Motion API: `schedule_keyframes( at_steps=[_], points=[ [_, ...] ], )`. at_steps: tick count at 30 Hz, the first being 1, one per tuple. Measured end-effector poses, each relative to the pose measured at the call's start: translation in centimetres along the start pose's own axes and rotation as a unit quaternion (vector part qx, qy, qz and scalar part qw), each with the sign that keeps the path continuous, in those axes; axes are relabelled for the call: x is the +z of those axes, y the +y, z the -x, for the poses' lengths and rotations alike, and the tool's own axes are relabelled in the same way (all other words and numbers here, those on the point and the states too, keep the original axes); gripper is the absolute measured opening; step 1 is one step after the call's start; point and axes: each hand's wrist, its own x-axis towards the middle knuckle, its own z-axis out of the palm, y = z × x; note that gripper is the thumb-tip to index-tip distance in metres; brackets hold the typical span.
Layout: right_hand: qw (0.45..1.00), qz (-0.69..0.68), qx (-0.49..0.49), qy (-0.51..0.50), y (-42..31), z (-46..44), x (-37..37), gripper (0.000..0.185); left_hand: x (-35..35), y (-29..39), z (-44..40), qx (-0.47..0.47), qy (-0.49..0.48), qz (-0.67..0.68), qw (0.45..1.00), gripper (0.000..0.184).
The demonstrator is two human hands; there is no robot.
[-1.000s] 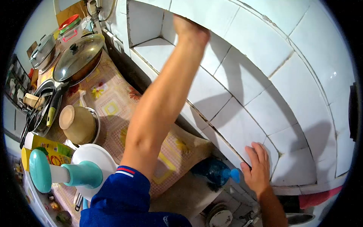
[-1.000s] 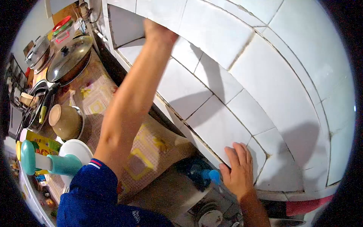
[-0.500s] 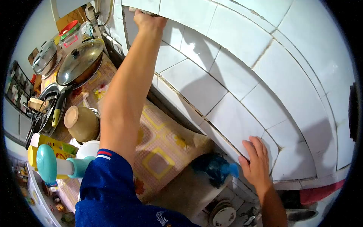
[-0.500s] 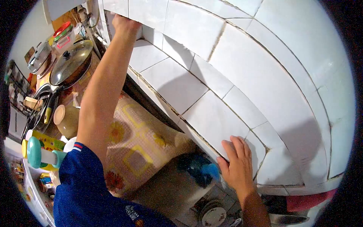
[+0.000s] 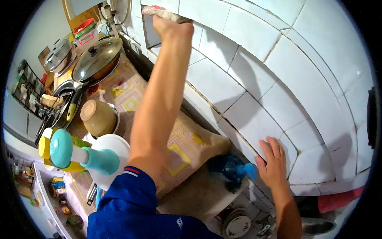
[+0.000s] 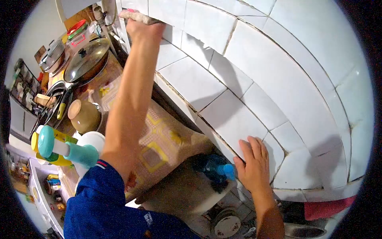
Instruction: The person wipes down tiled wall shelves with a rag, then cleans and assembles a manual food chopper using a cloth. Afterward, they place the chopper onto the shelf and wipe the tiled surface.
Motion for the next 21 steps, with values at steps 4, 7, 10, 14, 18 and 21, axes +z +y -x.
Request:
schedule_keyframes(
  at_steps=[4,7,10,14,18,21],
  points=[
    [1.000,-0.012,0.009,-0.010,0.3,-0.2,0.0,0.050,1.8,-0.9,-1.3,0.076,0.126,-0.105,0.984,0.040],
    [1.000,-0.013,0.016,-0.017,0.2,-0.4,-0.3,0.048,-6.8,2.6,-10.2,0.006,0.014,-0.132,0.991,0.046],
    [1.000,-0.020,0.013,-0.003,0.1,-0.3,-0.3,0.047,-6.0,1.8,-9.3,-0.002,0.017,-0.158,0.987,0.046],
    [1.000,-0.019,0.002,0.012,0.2,-0.2,-0.3,0.046,-3.5,0.2,-6.0,-0.002,0.000,-0.153,0.988,0.042],
    [0.999,-0.019,-0.021,0.038,0.4,0.2,0.2,0.045,0.3,-2.4,1.9,-0.031,0.042,-0.070,0.996,0.038],
    [0.997,-0.017,-0.037,0.070,0.3,0.5,0.2,0.041,-9.3,-3.7,-2.3,-0.231,-0.407,0.142,0.872,0.040]
  ],
)
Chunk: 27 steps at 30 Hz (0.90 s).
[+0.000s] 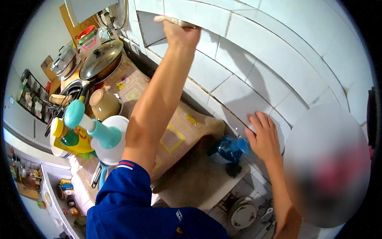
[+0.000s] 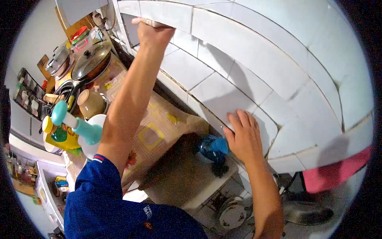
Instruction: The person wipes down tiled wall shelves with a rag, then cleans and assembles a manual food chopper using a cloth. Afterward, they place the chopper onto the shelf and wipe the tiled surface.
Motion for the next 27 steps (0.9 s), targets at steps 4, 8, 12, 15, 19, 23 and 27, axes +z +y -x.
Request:
schedule_keyframes(
  at_steps=[4,8,12,15,19,23,27],
  points=[
    [1.000,0.014,-0.014,0.001,0.4,0.3,0.3,0.040,14.2,-8.2,-1.1,0.051,0.424,-0.165,0.889,0.054],
    [1.000,0.007,0.003,-0.009,0.0,0.2,0.2,0.040,12.3,-4.5,-1.8,0.030,0.449,-0.205,0.869,0.057],
    [0.999,0.010,0.027,-0.028,0.1,-0.3,0.2,0.043,7.3,1.6,-4.2,0.105,0.485,-0.274,0.824,0.043],
    [0.998,0.006,0.038,-0.045,0.1,-0.6,0.0,0.046,4.7,5.2,-4.8,0.112,0.474,-0.292,0.823,0.044],
    [0.998,-0.008,0.039,-0.040,0.0,-0.4,-0.1,0.045,3.4,4.6,-4.6,0.103,0.468,-0.287,0.830,0.044],
    [0.999,-0.004,0.024,-0.027,0.0,-0.4,-0.3,0.044,6.2,-1.0,-3.8,0.082,0.471,-0.240,0.845,0.045],
    [1.000,-0.006,0.012,-0.010,0.2,-0.1,0.1,0.041,13.5,-10.1,-1.0,0.024,0.453,-0.159,0.877,0.049]
  ],
)
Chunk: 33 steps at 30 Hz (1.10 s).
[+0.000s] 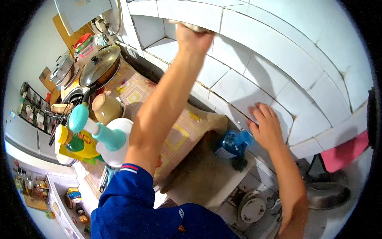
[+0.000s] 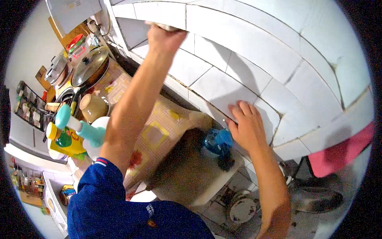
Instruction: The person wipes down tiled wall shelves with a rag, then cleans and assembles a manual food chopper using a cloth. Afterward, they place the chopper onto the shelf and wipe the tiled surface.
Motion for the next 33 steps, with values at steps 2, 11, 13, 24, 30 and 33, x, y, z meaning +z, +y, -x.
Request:
schedule_keyframes(
  at_steps=[2,11,13,24,30,33],
  points=[
    [1.000,0.006,0.007,0.005,0.0,-0.3,0.1,0.040,1.2,-1.6,3.4,-0.042,-0.041,0.034,0.998,0.051],
    [0.994,0.090,-0.012,-0.063,-2.3,-6.6,3.1,0.067,-2.5,4.6,-3.4,0.044,0.041,-0.018,0.998,0.049],
    [0.995,0.078,-0.006,-0.063,-2.0,-7.0,3.6,0.067,-3.7,6.8,-6.1,0.067,0.066,0.004,0.996,0.049],
    [0.999,-0.009,0.004,-0.049,-2.0,-7.2,2.6,0.064,-4.1,6.4,-7.8,0.091,0.056,-0.093,0.990,0.047],
    [0.999,-0.004,-0.032,-0.006,-0.8,-6.7,4.0,0.064,1.9,-4.2,4.4,-0.046,-0.006,-0.022,0.999,0.047],
    [1.000,-0.001,-0.019,-0.011,-1.2,-6.4,3.8,0.063,3.4,-4.6,6.8,-0.077,0.035,0.008,0.996,0.047]
  ],
)
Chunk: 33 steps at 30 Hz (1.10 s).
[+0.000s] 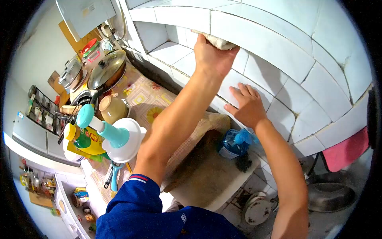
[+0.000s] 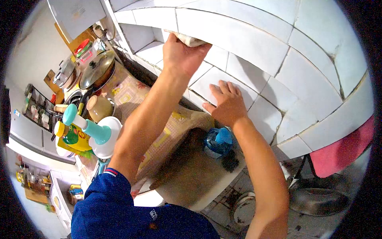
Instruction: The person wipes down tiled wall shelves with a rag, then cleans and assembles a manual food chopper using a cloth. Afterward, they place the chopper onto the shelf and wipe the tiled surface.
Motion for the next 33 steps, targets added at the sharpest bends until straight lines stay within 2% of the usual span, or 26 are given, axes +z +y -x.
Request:
schedule_keyframes(
  at_steps=[2,3,4,5,8,9,11,17,19,21,22,23,25,26,29,33],
  points=[
    [1.000,0.012,0.002,0.009,0.1,0.0,0.4,0.063,-0.6,2.2,-1.7,0.014,0.020,-0.012,1.000,0.047],
    [1.000,0.015,0.003,0.011,0.0,0.1,0.4,0.063,-2.5,4.3,-4.1,0.037,-0.032,-0.040,0.998,0.047],
    [1.000,0.020,0.004,0.014,0.1,0.0,0.3,0.063,-3.3,6.5,-6.0,0.055,-0.032,-0.037,0.997,0.053],
    [1.000,0.026,0.004,0.016,0.0,-0.3,0.1,0.063,-2.9,8.1,-6.9,0.086,0.050,-0.023,0.995,0.053],
    [0.999,-0.005,0.029,-0.041,-0.8,-0.9,-0.9,0.063,-6.3,13.5,-13.3,0.177,0.019,-0.053,0.983,0.055],
    [0.999,0.000,0.033,-0.040,-0.9,-1.0,-1.0,0.063,-6.7,14.9,-14.4,0.173,0.017,-0.048,0.984,0.055],
    [0.999,-0.002,0.034,-0.028,-0.9,-1.0,-1.0,0.064,-7.1,16.2,-15.9,0.235,0.066,-0.151,0.958,0.055],
    [0.999,-0.010,0.026,-0.017,-0.5,-0.8,-1.0,0.064,-5.4,13.9,-14.2,0.205,0.066,-0.163,0.963,0.051],
    [1.000,-0.011,0.009,-0.005,0.1,-0.6,0.0,0.063,-5.1,10.7,-11.7,0.154,0.072,-0.160,0.972,0.047],
    [0.998,-0.028,-0.014,0.047,0.7,-0.3,0.6,0.061,-3.7,6.2,-7.7,0.085,0.001,-0.098,0.991,0.052],
    [1.000,-0.013,0.006,0.000,0.1,-0.5,-0.3,0.062,-2.4,3.7,-5.0,0.044,0.007,-0.066,0.997,0.047],
    [1.000,-0.019,0.003,0.000,0.2,-0.2,-0.3,0.062,-1.0,1.2,-2.4,0.002,0.013,-0.032,0.999,0.042],
    [0.997,-0.054,-0.028,0.050,0.5,0.3,0.2,0.064,0.3,-2.3,1.0,-0.054,-0.030,0.023,0.998,0.041],
    [0.999,-0.037,-0.009,0.014,0.4,0.1,0.0,0.063,1.3,-3.4,2.5,-0.061,-0.019,0.007,0.998,0.041],
    [0.999,-0.009,-0.017,0.035,0.2,0.3,0.1,0.063,1.2,-2.6,2.2,-0.062,-0.027,0.007,0.998,0.043],
    [1.000,0.022,-0.005,0.020,0.2,0.0,0.3,0.065,-2.2,5.4,-4.3,0.055,0.035,-0.074,0.995,0.050]
  ],
)
